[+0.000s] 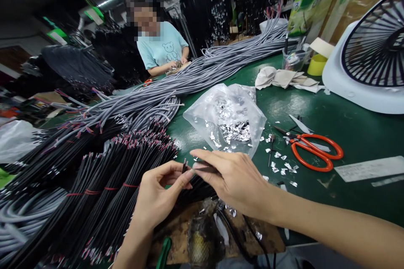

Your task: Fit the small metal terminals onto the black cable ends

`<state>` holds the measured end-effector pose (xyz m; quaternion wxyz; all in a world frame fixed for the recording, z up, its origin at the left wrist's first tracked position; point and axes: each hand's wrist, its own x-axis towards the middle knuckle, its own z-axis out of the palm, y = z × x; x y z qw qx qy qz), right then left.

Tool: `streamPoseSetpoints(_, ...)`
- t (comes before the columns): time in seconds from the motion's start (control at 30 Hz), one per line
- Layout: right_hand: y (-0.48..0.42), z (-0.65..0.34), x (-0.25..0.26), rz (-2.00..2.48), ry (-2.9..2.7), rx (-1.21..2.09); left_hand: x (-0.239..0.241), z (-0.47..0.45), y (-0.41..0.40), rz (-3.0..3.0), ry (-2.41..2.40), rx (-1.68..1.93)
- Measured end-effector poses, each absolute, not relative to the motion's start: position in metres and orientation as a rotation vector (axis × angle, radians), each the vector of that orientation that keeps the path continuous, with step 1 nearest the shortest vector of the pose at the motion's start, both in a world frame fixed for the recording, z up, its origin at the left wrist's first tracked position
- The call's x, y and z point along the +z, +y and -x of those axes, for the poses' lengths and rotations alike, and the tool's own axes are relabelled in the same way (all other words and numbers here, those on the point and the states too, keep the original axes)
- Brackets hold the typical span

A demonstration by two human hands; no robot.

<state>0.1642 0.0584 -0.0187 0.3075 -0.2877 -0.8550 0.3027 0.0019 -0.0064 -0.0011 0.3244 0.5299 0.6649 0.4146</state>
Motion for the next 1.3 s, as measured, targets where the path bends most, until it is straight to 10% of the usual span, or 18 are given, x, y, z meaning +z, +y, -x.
streamPoseSetpoints(0.63,0.055,-0.162,-0.024,0.651,-2.294,0.692,-0.007,-0.001,-0.009,-1.485,1.803,1.152)
streamPoseSetpoints(1.3,0.066,-0.156,-0.017,0.724,-2.142,1.353,-0.006,-0.001,-0.004,-1.494,1.579,0.925)
